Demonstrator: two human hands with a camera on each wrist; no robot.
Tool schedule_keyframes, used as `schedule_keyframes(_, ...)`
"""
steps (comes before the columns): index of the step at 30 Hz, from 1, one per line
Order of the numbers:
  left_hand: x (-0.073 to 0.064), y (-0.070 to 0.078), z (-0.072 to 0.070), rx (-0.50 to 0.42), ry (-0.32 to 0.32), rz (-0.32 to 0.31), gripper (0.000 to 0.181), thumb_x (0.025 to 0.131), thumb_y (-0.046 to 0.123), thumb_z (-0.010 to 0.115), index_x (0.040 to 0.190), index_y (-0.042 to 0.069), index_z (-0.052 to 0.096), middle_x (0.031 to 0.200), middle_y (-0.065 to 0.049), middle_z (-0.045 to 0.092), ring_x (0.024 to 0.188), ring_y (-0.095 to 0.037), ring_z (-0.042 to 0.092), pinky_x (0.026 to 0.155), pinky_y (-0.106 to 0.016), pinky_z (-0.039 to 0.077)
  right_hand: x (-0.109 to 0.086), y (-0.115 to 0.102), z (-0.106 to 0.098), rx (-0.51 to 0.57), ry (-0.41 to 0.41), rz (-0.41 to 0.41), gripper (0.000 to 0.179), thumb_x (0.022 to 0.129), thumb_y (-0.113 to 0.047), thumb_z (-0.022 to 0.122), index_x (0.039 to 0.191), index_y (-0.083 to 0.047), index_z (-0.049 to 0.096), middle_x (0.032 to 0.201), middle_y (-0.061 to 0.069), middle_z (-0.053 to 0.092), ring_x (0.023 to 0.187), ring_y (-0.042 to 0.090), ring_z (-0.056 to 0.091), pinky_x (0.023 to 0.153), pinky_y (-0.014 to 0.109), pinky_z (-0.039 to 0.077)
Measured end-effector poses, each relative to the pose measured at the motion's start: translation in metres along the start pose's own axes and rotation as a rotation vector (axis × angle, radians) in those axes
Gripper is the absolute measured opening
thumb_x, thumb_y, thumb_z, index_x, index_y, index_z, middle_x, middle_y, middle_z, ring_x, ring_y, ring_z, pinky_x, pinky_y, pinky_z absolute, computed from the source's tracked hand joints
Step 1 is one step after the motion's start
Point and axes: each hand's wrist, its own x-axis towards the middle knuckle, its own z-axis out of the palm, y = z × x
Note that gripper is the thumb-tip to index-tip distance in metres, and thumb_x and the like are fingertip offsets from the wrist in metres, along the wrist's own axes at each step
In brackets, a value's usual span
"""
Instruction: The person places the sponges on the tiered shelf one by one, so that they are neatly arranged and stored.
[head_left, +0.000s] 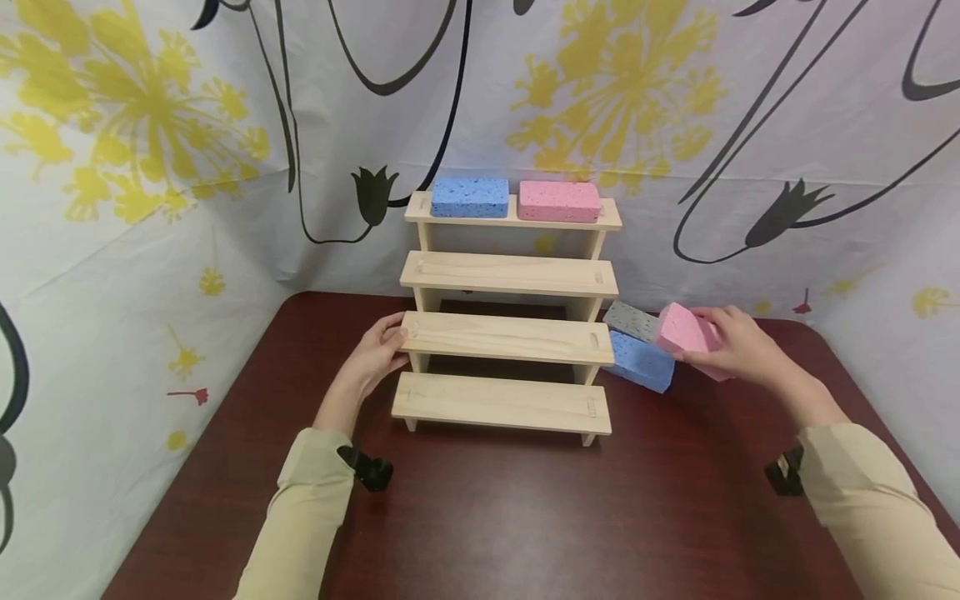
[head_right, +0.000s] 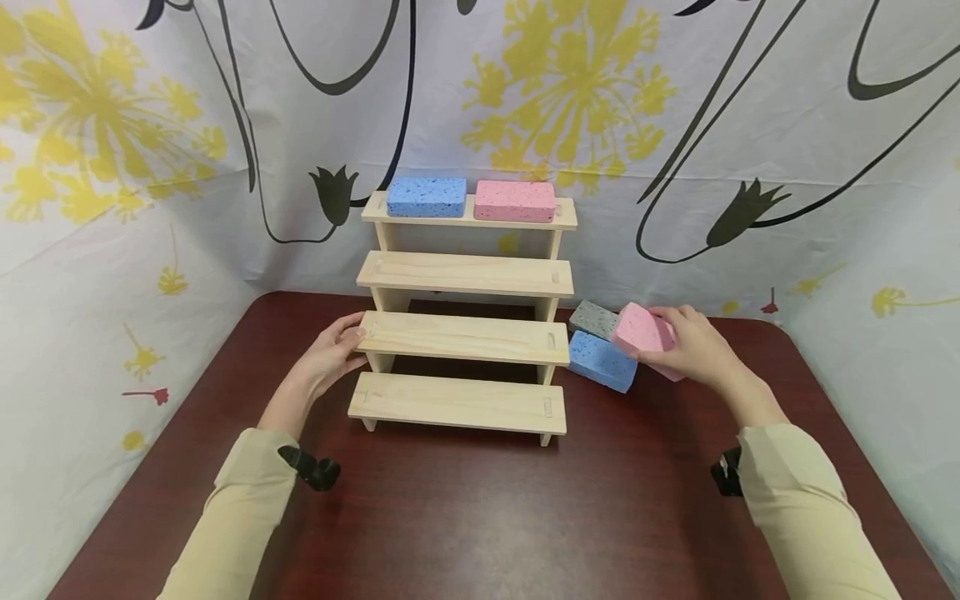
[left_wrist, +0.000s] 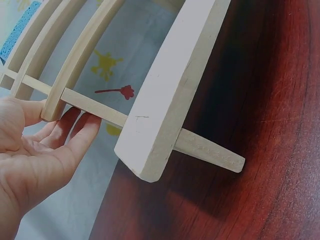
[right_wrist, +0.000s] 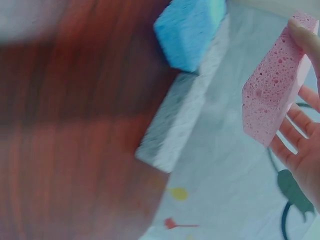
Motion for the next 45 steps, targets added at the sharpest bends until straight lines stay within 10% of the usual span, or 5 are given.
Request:
schedule_keyframes(28,-0.001,-0.002,0.002,-0.036,0.009,0.009,0.051,0.100,0.021,0.033,0.147,0.018,0.013,0.146,-0.015,0.025,0.134,-0.029,0.031,0.111,-0.044,0.028,0.035,-0.079,-0.039,0.045,0.225,-0.303,0.078,0.069,-0.006,0.075,0.133,0.009,0.033,0.120,0.034,0.037,0.103,0.042,0.036,0.077,0.054,0.037)
schedule_keyframes(45,-0.001,-0.004,0.001,-0.041,0.011,0.008,0.051,0.100,0.022,0.033,0.147,0.019,0.014,0.147,-0.015,0.024,0.134,-0.029,0.031,0.111,-0.044,0.028,0.068,-0.136,-0.030,-0.015,0.149,-0.474,0.075,0.071,-0.026,0.078,0.132,0.004,0.045,0.118,0.027,0.048,0.104,0.039,0.046,0.086,0.051,0.039)
